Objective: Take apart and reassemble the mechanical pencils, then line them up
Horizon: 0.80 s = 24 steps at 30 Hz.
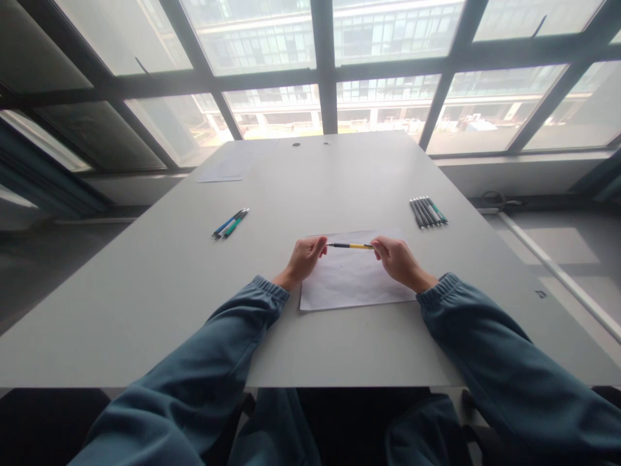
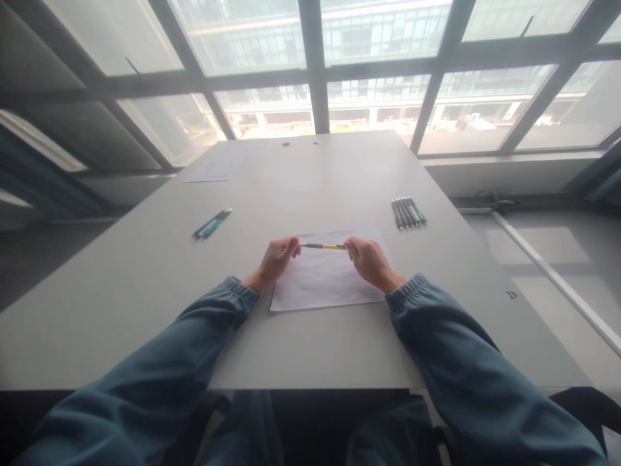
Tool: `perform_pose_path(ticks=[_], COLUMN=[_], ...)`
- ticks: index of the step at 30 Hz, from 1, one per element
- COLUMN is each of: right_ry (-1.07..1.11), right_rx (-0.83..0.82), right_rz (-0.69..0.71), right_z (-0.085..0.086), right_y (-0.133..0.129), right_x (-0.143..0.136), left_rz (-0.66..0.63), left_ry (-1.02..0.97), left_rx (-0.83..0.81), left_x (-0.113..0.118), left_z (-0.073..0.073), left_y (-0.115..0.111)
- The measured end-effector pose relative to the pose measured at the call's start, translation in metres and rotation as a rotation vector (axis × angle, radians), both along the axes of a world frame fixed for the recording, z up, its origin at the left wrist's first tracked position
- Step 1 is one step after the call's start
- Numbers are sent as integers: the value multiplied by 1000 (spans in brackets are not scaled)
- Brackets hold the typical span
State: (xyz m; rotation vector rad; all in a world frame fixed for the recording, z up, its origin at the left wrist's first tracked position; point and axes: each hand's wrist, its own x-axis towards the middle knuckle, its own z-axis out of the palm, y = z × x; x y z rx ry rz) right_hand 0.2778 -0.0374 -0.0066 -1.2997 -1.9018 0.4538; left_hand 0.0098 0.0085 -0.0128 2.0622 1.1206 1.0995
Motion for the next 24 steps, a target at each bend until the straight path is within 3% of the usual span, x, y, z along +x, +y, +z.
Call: perform_pose_path(ticks=[16,24], right_ry=[1,-2], right_rx=[8,5], right_rz=[-6,-12], right_z=[-1,-2], right_y=[1,1], right_x=[1,1], left_rz=[35,-58], left_ry=[-46,-118], left_rx=[79,63], left_x=[3,4], left_z=[2,1], left_y=[-3,-3])
